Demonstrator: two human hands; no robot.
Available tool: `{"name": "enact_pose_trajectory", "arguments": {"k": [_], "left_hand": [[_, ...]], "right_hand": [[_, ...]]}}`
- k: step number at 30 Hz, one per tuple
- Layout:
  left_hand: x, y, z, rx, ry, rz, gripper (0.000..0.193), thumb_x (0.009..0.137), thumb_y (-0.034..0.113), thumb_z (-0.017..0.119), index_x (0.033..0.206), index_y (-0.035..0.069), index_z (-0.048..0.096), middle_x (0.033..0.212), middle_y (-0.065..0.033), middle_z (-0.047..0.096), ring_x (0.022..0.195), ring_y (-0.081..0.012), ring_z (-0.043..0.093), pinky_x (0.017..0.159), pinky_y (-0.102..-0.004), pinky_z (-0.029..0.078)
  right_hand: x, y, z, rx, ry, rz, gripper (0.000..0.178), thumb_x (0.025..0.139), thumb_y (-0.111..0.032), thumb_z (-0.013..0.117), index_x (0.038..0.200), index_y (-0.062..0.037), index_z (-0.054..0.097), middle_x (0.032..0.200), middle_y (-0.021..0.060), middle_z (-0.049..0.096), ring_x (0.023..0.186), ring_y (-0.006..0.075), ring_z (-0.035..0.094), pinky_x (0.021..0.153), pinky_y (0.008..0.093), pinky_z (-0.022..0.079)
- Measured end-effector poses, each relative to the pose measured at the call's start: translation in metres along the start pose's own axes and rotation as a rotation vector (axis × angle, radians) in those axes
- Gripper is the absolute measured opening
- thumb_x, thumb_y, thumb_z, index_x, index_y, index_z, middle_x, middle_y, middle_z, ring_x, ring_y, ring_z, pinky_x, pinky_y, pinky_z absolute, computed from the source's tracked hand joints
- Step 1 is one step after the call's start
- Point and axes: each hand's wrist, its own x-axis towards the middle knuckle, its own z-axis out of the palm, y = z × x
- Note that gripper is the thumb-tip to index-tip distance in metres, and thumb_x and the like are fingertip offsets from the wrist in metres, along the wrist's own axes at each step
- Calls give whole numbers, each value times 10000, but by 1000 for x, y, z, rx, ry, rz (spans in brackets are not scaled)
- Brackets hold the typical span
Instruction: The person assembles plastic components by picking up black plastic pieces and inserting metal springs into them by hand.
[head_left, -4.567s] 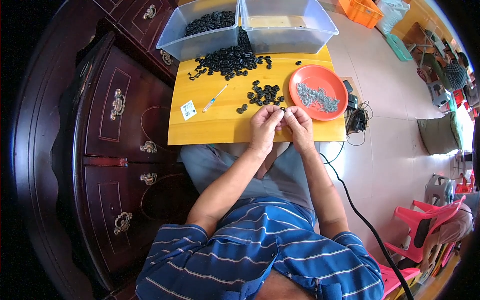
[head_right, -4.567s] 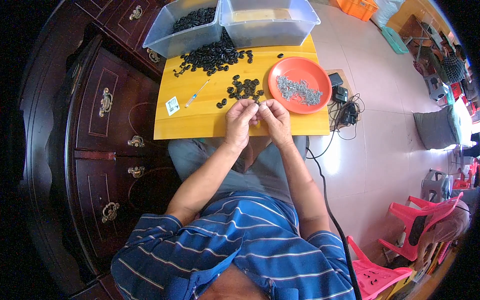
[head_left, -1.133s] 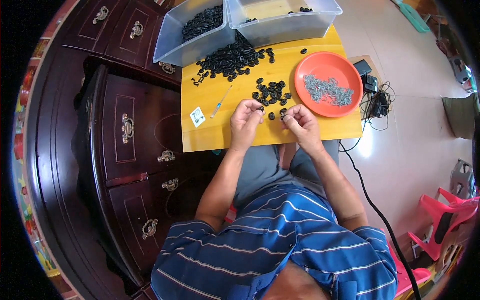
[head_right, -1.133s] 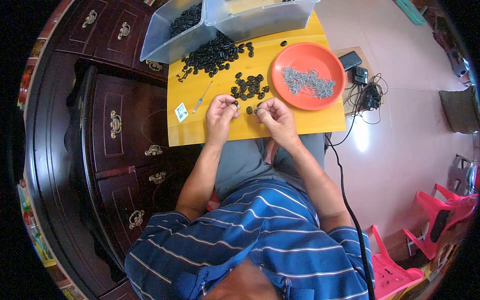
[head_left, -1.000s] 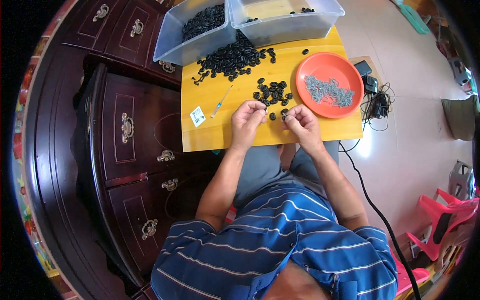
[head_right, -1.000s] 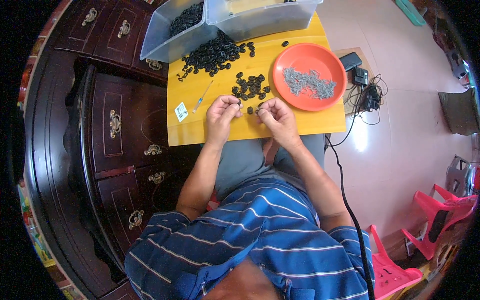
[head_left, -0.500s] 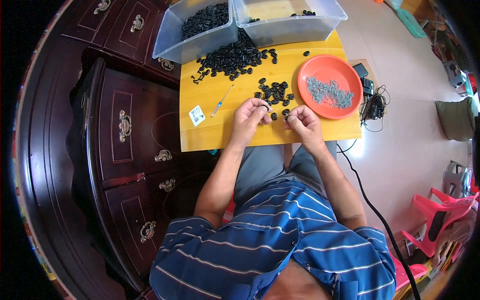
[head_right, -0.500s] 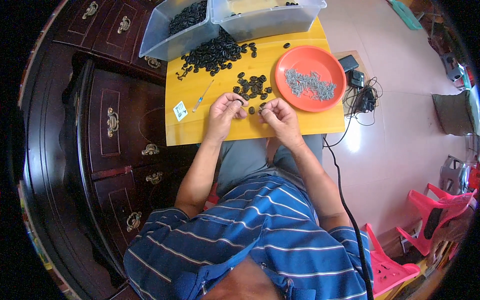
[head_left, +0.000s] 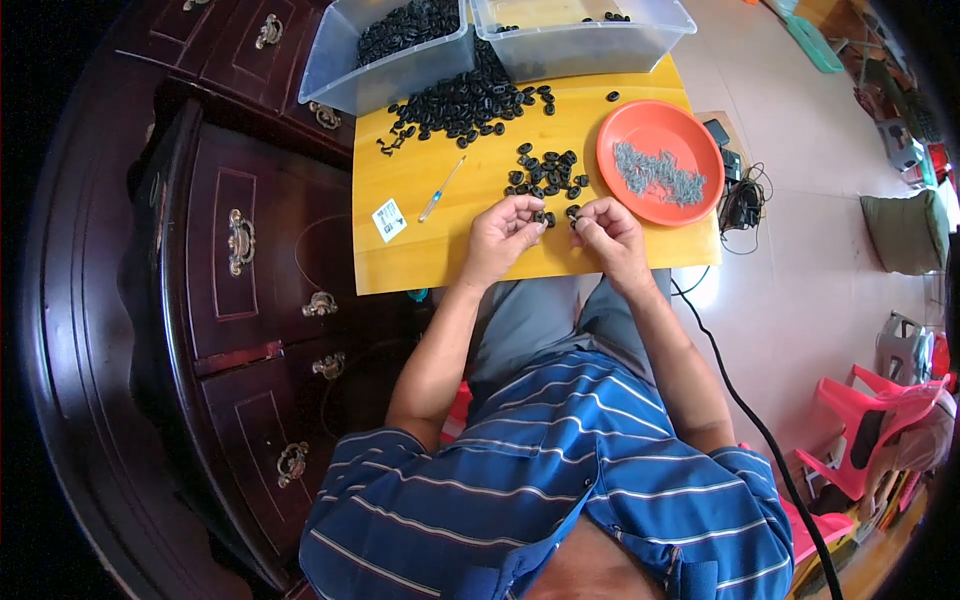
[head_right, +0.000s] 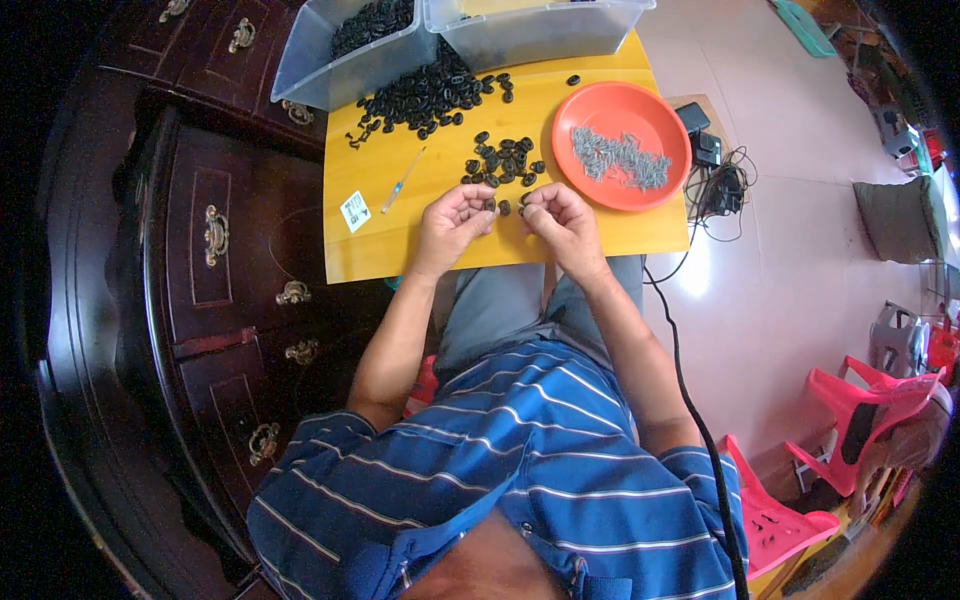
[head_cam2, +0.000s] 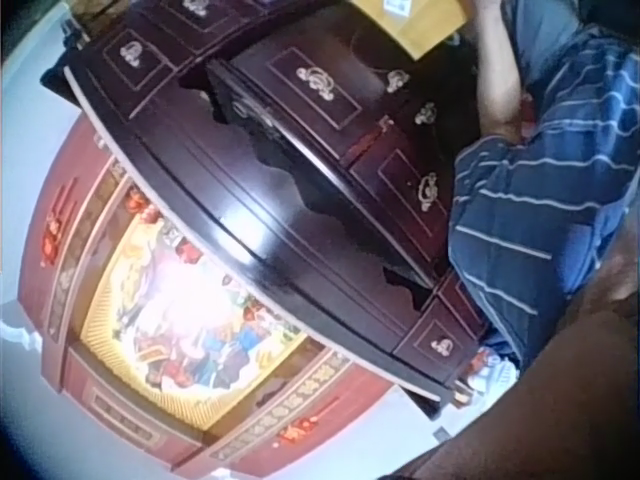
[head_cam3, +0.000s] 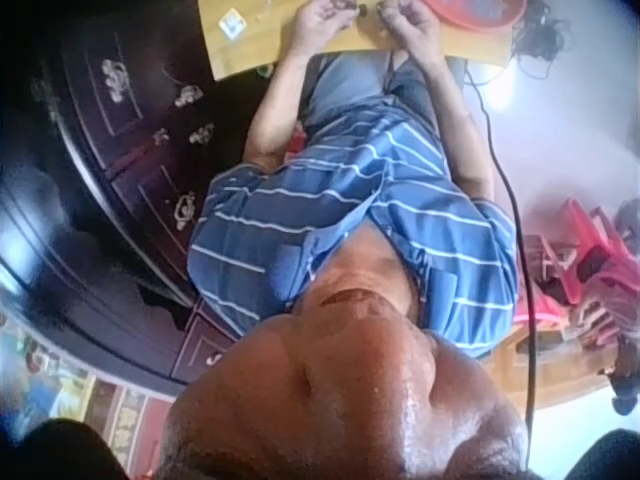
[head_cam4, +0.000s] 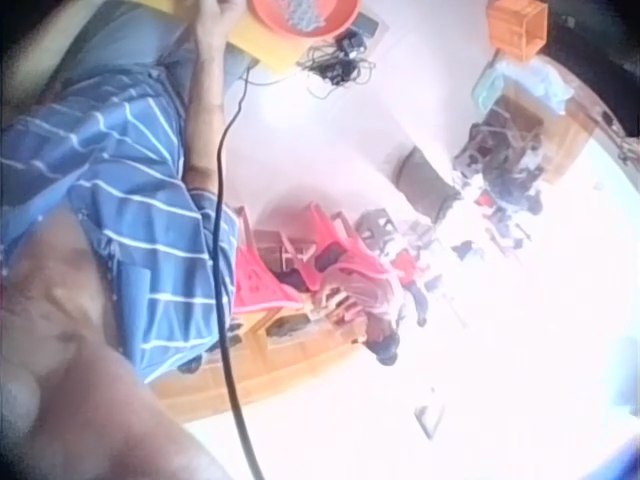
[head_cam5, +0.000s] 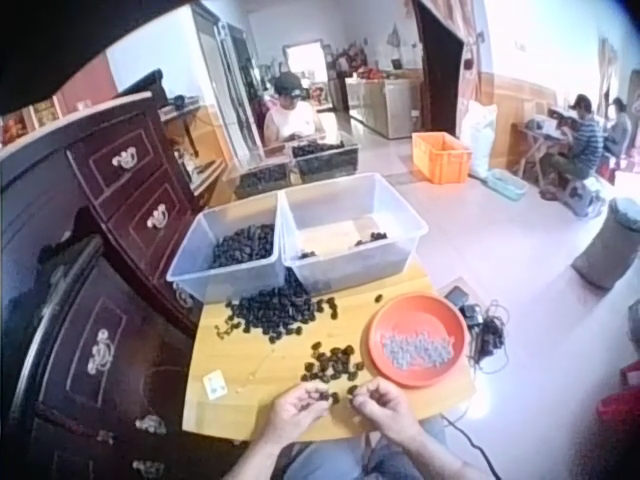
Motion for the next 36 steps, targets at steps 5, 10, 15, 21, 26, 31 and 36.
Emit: {"name": "enact_pose_trajectory", "arguments": {"k": [5, 10, 15, 21, 26, 31, 36], "left_hand": [[0, -1, -1, 24, -19, 6, 241, 924, 0, 656, 1159, 10, 602, 954, -6, 651, 819, -45, 607, 713, -197, 512], [-2, -1, 0, 8, -32, 53, 243, 914, -24, 647, 1151, 9, 605, 949, -2, 646, 806, -37, 596, 710, -190, 502], [-2, 4, 1, 20, -36, 104, 254, 901, -44, 645, 1149, 4, 615, 936, 9, 643, 797, -22, 585, 710, -183, 497], [0, 11, 9, 70, -90, 106, 269, 905, -9, 662, 1170, 21, 628, 960, 26, 640, 823, -23, 579, 733, -186, 487], [1, 14, 15, 85, -68, 154, 266, 880, -49, 662, 1138, 13, 648, 918, 6, 659, 797, -30, 607, 731, -198, 524], [2, 11, 15, 73, -65, 167, 264, 879, -53, 663, 1133, 15, 649, 918, 6, 660, 795, -31, 608, 726, -199, 524], [1, 10, 14, 88, -60, 170, 260, 880, -56, 659, 1131, 15, 649, 917, 7, 662, 795, -31, 612, 723, -198, 525]], "right_hand": [[0, 3, 0, 4, 10, -21, 70, 956, -52, 615, 1014, -16, 598, 872, 8, 624, 768, 71, 597, 711, 243, 519], [0, 3, 2, -7, -2, -10, 70, 955, -53, 617, 1010, -9, 606, 872, 4, 623, 770, 68, 595, 706, 239, 522], [-1, 0, 5, -26, -14, -4, 72, 955, -55, 622, 1007, -6, 610, 874, 2, 623, 772, 65, 593, 714, 233, 527], [0, 7, 0, -37, -23, -2, 79, 961, -62, 623, 1020, -10, 612, 882, -1, 625, 780, 63, 593, 724, 234, 530], [0, 7, 1, 6, -28, 0, 80, 961, -64, 625, 1020, -11, 611, 883, -2, 624, 782, 65, 595, 724, 235, 523], [1, 6, 1, -21, -21, -10, 79, 961, -67, 625, 1015, -10, 611, 886, -2, 623, 780, 70, 598, 720, 239, 522], [0, 5, 2, -20, -17, -7, 76, 960, -62, 625, 1014, -11, 611, 895, -1, 624, 784, 69, 598, 721, 240, 524]]}}
